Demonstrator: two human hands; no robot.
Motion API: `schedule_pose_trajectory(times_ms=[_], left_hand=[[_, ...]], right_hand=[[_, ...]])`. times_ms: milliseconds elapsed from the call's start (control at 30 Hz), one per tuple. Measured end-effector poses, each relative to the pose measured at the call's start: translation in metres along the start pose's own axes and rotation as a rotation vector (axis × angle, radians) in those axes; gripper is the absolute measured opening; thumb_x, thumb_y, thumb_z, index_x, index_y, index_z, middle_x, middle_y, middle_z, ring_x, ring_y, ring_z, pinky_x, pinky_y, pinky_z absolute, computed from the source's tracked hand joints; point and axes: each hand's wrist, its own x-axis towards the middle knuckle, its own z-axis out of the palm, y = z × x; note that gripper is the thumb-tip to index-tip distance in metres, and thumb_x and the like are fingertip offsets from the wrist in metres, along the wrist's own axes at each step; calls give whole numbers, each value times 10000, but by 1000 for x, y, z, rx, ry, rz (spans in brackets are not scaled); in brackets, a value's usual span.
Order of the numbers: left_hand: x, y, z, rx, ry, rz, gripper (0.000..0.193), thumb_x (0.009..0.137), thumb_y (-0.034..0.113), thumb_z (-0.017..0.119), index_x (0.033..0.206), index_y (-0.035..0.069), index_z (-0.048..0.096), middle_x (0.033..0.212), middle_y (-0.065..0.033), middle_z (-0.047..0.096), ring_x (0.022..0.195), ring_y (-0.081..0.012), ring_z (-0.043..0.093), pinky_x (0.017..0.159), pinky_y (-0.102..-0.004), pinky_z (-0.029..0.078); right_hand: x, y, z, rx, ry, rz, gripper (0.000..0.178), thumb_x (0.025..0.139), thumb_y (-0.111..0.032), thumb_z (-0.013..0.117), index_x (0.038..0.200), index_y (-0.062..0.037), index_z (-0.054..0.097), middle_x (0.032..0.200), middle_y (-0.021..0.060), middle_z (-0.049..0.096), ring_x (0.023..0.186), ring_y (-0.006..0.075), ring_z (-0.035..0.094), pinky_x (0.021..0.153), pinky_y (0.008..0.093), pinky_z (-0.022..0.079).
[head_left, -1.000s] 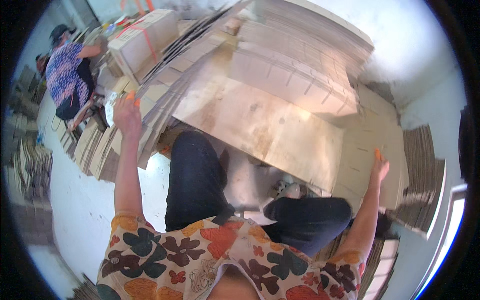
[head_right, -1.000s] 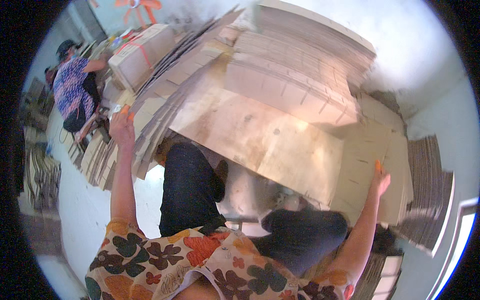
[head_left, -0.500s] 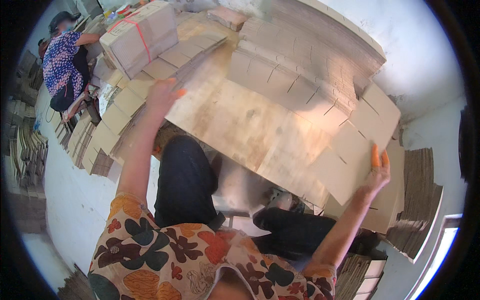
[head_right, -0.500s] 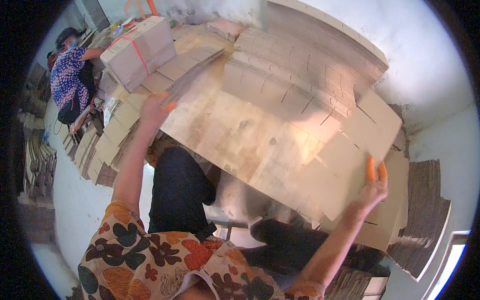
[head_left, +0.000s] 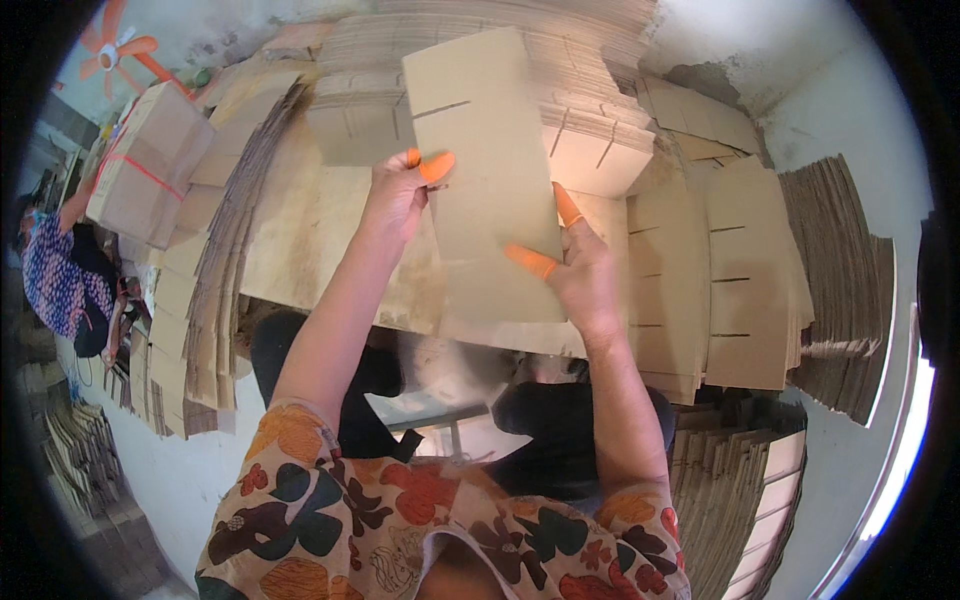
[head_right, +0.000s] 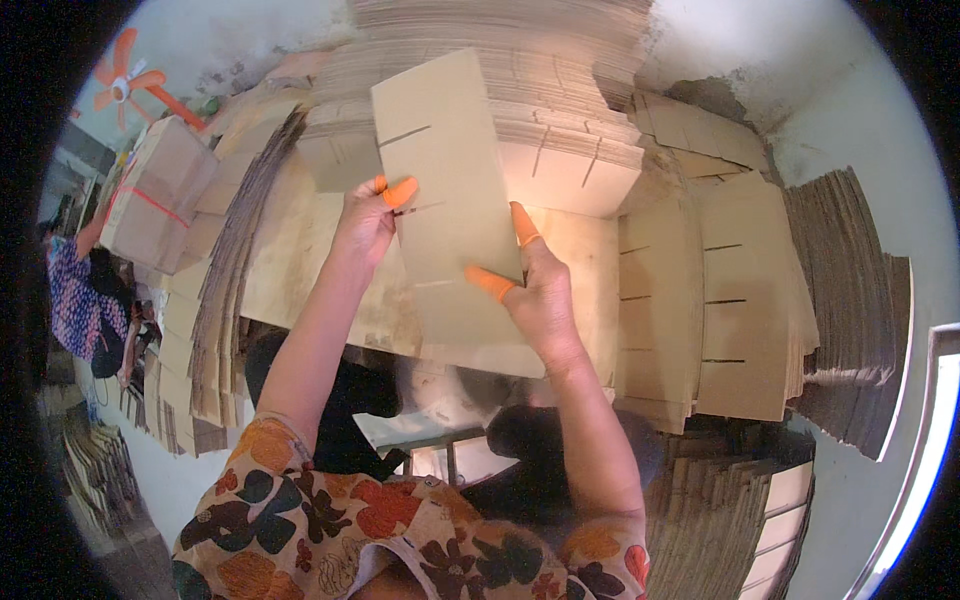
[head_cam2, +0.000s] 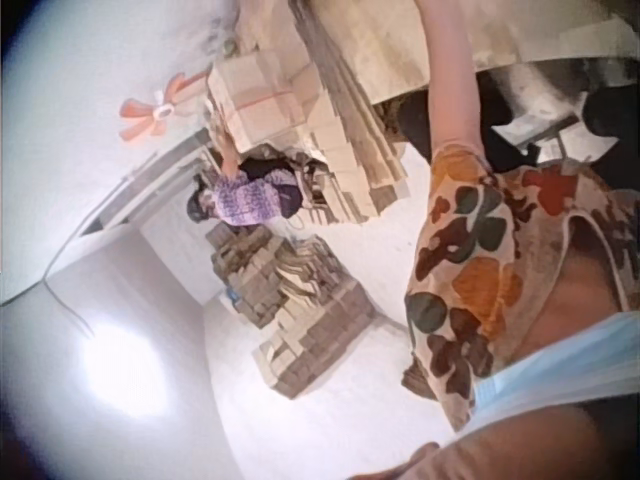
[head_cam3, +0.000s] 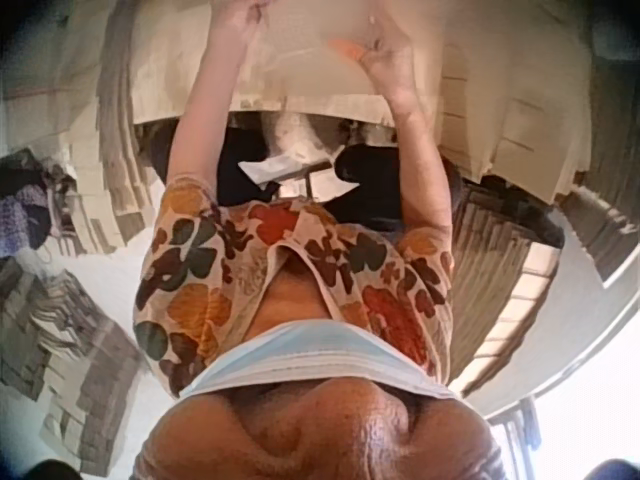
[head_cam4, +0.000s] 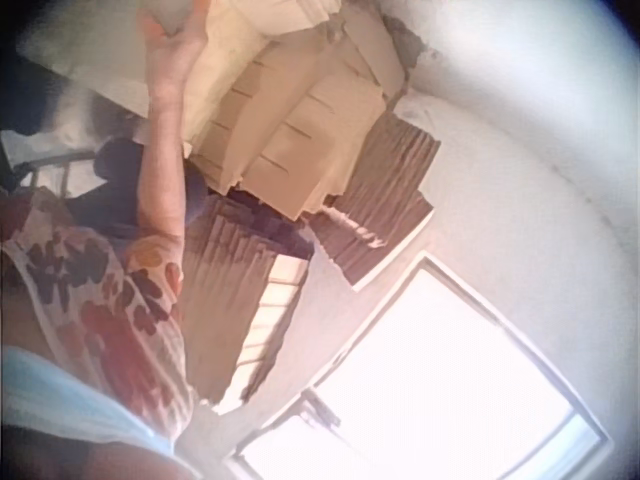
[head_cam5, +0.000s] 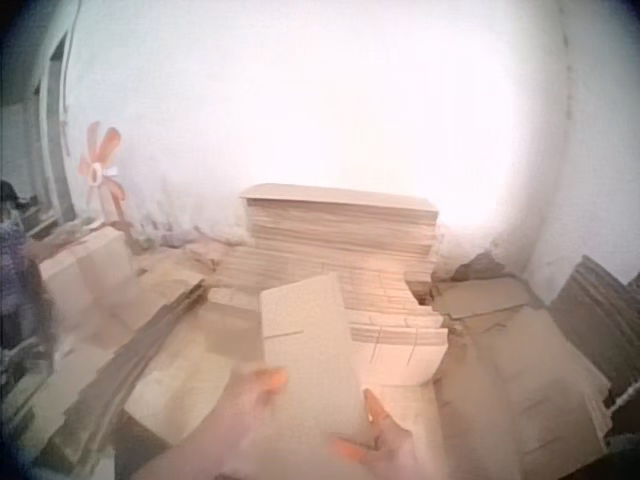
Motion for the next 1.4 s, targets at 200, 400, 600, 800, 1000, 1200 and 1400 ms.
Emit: schedule_pose_trajectory(times_ms=[200, 400, 600, 800, 1000, 1200, 1400], left_hand=[[57, -21, 62, 569, -176, 218, 343, 747, 158, 729, 1009, -28, 608, 933, -84, 640, 800, -167, 589, 702, -301, 470], [99, -60, 118, 1645, -351, 669, 546, 691, 262, 774, 1126, 16, 555, 1089, -95, 586, 1055, -228, 504, 893, -369, 410], [124, -82, 116, 1733, -405, 935, 358, 676, 209, 743, 962, 52, 595, 954, -81, 588, 974, -242, 510, 848, -363, 414], [117, -81, 115, 1539, -465, 973, 56, 723, 67, 597, 773, 76, 622, 846, -59, 603, 916, -239, 544, 795, -371, 441], [84, -77, 114, 1532, -650, 976, 88, 723, 31, 558, 774, 66, 621, 786, -74, 596, 836, -252, 573, 693, -382, 490], [54, -72, 127, 1469, -705, 1068, 68, 706, 8, 580, 755, 46, 609, 755, -69, 560, 767, -232, 562, 610, -354, 481], [15, -55, 144, 1322, -772, 1119, 79, 690, 9, 591, 762, 41, 594, 737, -70, 548, 728, -231, 550, 589, -358, 471]], right_hand=[[8, -25, -68, -627, 510, -139, 630, 795, 11, 679, 1363, -36, 411, 1005, 43, 670, 757, 84, 587, 688, 220, 503], [10, -4, -110, -850, 722, -181, 651, 778, -7, 700, 1365, -93, 431, 607, -67, 342, 541, 34, 306, 508, 155, 295], [16, 2, -103, -806, 741, -232, 675, 785, -32, 704, 1383, -125, 407, 611, -42, 248, 540, 54, 263, 500, 164, 267], [17, 5, -106, -847, 803, -275, 685, 778, -42, 714, 1383, -137, 408, 611, -31, 233, 531, 71, 258, 497, 169, 263], [16, 7, -104, -875, 754, -329, 661, 768, -36, 722, 1360, -116, 441, 598, 8, 457, 505, 77, 323, 468, 191, 340], [18, 6, -99, -965, 656, -233, 588, 765, -24, 713, 1305, -83, 487, 817, 109, 644, 514, 130, 471, 489, 250, 437], [18, 24, -98, -1089, 450, -147, 573, 783, 20, 635, 1316, -69, 442, 1107, 171, 588, 733, 290, 632, 598, 360, 511]])
